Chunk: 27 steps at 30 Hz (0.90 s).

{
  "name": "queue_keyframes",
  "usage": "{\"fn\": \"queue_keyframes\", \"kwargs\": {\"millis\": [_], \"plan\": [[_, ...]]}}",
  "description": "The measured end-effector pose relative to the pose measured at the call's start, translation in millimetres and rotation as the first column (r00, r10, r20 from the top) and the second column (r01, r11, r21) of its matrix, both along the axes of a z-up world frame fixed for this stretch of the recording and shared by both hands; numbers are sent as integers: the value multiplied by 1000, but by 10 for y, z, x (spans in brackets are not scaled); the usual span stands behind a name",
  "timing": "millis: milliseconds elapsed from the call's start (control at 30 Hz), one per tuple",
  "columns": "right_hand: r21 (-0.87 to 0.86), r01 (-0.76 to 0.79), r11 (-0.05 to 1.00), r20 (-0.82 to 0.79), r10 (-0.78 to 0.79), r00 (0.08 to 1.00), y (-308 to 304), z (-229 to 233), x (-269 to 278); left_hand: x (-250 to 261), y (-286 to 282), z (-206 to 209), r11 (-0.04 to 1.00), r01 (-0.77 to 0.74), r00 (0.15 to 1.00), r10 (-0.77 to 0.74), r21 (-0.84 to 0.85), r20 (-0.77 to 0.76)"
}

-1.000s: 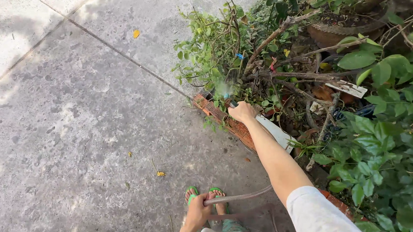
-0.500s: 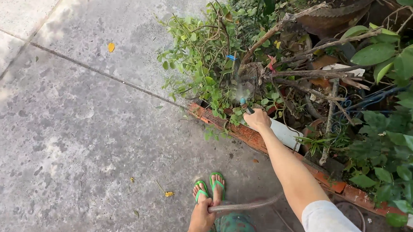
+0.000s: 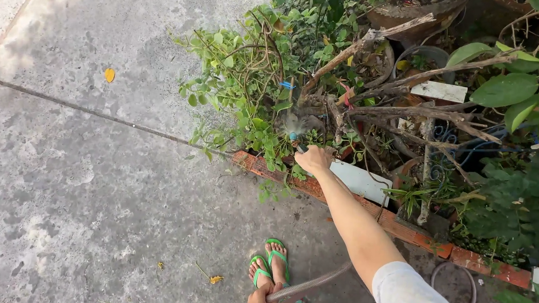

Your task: Watering various garden plants and potted flowers using a hose with a spray nozzle attachment.

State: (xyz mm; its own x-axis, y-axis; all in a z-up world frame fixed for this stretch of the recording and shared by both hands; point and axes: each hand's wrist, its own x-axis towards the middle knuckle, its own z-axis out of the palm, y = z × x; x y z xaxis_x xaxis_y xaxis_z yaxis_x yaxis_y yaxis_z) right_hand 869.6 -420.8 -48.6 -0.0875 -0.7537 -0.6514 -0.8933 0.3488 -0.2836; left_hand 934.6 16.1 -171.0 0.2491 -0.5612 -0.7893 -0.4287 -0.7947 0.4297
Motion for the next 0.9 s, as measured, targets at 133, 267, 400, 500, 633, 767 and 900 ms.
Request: {"fn": "queue_keyframes", "kwargs": {"millis": [133,267,400,500,633,767,900], "plan": [[17,4,1000,-29,-4,1000,-69,-17,25,22,79,-253,996,63,998,-64,-64,-12],[17,37,999,-28,-37,999,-122,84,-19,-40,63,-228,998,-33,997,36,-44,68],[31,69,997,-32,-68,997,-61,253,-252,8,62,-123,1000,17,999,-16,-21,49],[86,133,987,-63,-128,990,-16,370,-578,30,-2,-51,999,51,999,-50,-14,15],[70,320,945,-96,-312,945,105,514,-1094,15,23,-59,996,69,997,-68,-53,25],[45,424,905,-95,-418,903,191,586,-1547,-6,-54,-1,981,180,983,-182,-75,-31],[-24,399,917,-66,-400,914,295,764,-1654,-65,-446,622,957,245,967,-253,-156,-35]]}}
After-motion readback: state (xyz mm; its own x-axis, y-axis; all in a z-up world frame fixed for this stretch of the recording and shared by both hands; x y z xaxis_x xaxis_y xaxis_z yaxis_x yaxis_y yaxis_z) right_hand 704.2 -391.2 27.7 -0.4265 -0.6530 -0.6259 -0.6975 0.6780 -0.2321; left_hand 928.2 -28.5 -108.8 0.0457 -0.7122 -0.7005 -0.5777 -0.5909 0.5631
